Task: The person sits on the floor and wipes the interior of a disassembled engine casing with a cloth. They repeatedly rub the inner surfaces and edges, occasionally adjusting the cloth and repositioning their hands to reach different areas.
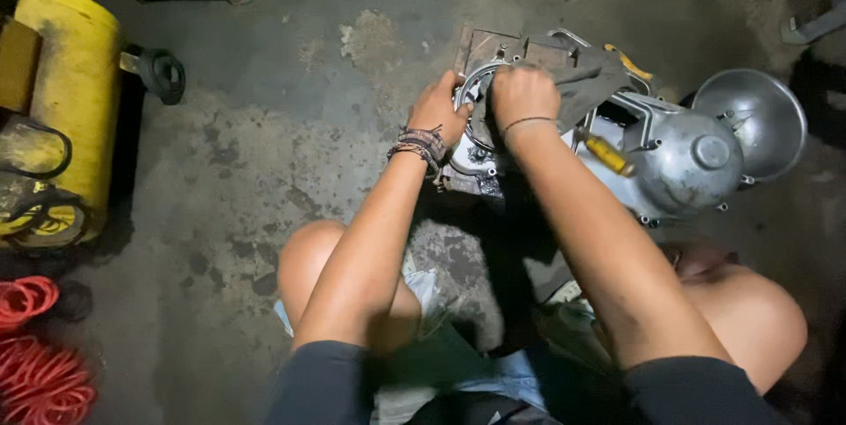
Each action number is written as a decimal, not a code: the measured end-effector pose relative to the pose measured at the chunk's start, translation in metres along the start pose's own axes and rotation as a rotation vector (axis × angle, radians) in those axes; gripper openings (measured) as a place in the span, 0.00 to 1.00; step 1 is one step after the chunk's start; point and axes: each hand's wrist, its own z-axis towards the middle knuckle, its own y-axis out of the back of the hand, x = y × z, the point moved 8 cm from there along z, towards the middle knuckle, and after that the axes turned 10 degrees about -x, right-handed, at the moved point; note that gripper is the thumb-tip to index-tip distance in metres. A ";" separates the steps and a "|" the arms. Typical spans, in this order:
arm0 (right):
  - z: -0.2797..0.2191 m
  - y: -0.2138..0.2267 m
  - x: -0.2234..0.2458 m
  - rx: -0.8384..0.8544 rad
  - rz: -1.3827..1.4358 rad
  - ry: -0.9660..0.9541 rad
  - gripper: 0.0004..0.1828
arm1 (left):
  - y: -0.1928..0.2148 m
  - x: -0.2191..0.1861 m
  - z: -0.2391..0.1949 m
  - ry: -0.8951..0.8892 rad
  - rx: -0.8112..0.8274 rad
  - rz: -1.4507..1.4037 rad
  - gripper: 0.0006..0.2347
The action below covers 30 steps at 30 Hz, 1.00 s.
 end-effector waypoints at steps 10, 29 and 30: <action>-0.048 0.073 -0.029 0.340 0.270 0.038 0.20 | -0.007 0.006 0.003 0.037 0.023 0.021 0.17; -0.039 0.040 -0.111 0.345 -0.140 0.210 0.17 | 0.000 0.002 0.001 0.015 0.021 0.025 0.17; -0.038 0.045 -0.112 0.351 -0.140 0.212 0.17 | -0.001 0.003 0.002 0.020 0.025 0.024 0.17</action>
